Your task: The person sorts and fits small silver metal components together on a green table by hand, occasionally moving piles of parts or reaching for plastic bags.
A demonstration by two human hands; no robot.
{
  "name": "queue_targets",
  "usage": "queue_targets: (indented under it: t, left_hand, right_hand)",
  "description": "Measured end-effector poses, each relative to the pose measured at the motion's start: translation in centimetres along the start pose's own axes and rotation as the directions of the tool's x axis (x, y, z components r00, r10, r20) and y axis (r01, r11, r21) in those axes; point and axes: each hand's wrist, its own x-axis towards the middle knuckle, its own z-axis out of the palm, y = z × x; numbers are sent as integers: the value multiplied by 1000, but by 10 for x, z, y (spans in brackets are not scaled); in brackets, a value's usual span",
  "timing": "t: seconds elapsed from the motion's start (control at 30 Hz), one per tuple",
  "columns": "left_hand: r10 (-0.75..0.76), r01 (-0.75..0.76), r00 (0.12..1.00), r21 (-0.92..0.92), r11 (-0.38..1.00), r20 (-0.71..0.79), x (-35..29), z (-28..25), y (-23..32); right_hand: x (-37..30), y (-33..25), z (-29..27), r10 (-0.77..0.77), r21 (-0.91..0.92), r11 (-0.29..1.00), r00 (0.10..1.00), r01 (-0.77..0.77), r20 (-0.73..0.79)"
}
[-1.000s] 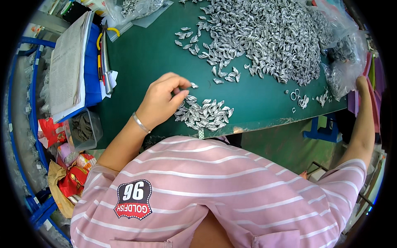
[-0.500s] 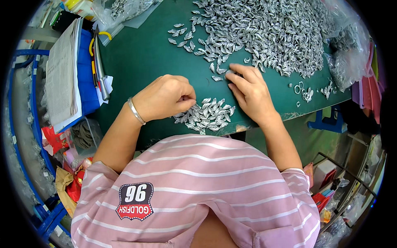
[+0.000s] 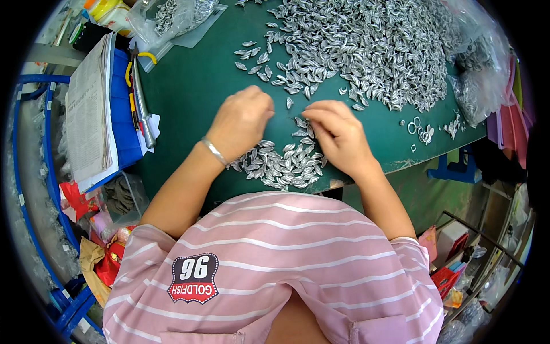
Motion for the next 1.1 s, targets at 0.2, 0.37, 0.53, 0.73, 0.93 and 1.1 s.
queue_targets:
  t: [0.2,0.37,0.53,0.73,0.93,1.1]
  left_hand:
    - [-48,48,999,-118,992,1,2,-16,0]
    - [53,-50,998,-102,994,26,5,15,17]
    - [101,-99,995,-74,992,21,7,18,15]
    - [98,-101,988,19,995,119,7,15,16]
    - [-28,32,987,22,999,-160,0,-19,-21]
    - [-121,254,921,335,908,-370,4,-51,-43]
  right_hand:
    - [5,1,0,61,-27,998,992,-64,-110]
    - [16,-2,5,-34,-120,992,998,39,49]
    - [2,1,-2,8,-86,996,1000,-10,-13]
    - [-10,-3,-6,119,4,993,992,-119,-45]
    - [-21,-1,-13,164,-61,983,976,-174,-146]
    - [-22,-1,2,104,-119,986,987,-119,-127]
